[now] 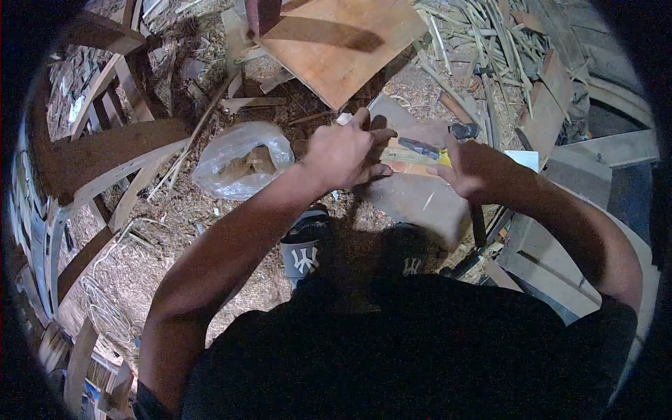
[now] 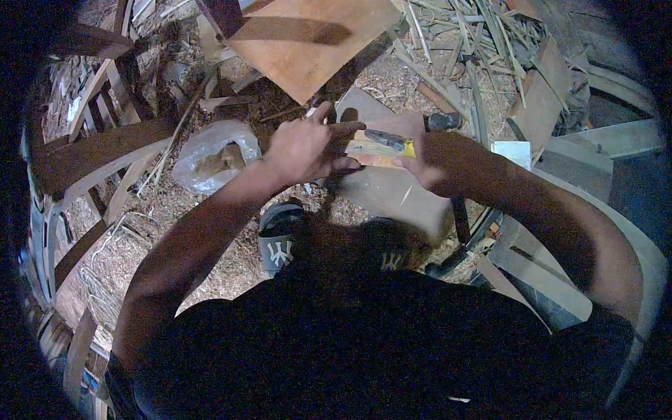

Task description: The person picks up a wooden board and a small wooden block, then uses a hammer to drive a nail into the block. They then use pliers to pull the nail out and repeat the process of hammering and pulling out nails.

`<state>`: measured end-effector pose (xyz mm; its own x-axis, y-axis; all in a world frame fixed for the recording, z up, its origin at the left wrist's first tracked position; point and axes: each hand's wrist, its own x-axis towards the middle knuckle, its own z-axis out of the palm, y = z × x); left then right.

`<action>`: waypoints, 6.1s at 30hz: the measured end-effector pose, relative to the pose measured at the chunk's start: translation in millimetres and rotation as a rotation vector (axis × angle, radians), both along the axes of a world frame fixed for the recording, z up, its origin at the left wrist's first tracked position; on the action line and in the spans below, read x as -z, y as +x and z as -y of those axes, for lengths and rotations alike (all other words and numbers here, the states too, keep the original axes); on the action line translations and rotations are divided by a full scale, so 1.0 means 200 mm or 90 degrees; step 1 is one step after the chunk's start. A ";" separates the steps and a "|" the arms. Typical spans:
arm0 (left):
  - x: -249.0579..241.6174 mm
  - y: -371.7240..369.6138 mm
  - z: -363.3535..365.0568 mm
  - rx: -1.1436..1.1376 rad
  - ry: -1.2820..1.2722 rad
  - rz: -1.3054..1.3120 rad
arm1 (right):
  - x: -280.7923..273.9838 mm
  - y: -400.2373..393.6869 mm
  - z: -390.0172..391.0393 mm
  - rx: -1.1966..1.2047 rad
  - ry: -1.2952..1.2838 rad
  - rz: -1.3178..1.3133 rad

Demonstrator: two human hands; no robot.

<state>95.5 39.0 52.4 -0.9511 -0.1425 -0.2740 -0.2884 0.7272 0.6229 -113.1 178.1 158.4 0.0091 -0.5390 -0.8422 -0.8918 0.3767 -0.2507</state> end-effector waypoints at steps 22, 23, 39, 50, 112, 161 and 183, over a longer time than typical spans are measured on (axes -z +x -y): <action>0.01 0.01 -0.01 -0.016 -0.001 -0.014 | -0.09 0.03 -0.01 -0.078 -0.152 -0.087; 0.00 0.01 0.00 -0.018 0.002 -0.001 | -0.10 0.06 0.00 -0.080 -0.152 -0.084; 0.00 0.01 -0.01 -0.019 -0.010 0.009 | 0.00 0.20 -0.22 -0.058 -0.311 -0.147; -0.01 0.01 -0.23 -0.162 0.006 -0.029 | 0.06 0.28 -0.33 0.252 -0.155 -0.153; -0.03 0.01 -0.28 -0.117 -0.113 -0.047 | 0.21 0.27 -0.30 0.372 -0.148 -0.192; 0.01 -0.02 -0.20 0.014 -0.136 -0.103 | 0.31 0.10 -0.49 0.881 0.131 0.525; -0.01 -0.08 -0.24 -0.155 -0.103 -0.027 | 0.45 0.22 -0.65 1.105 0.161 1.125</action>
<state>79.7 86.0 54.2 -0.8938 -0.4065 -0.1894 -0.4425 0.7310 0.5194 -68.3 309.0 67.7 0.3046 -0.7601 -0.5740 0.9428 0.3262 0.0683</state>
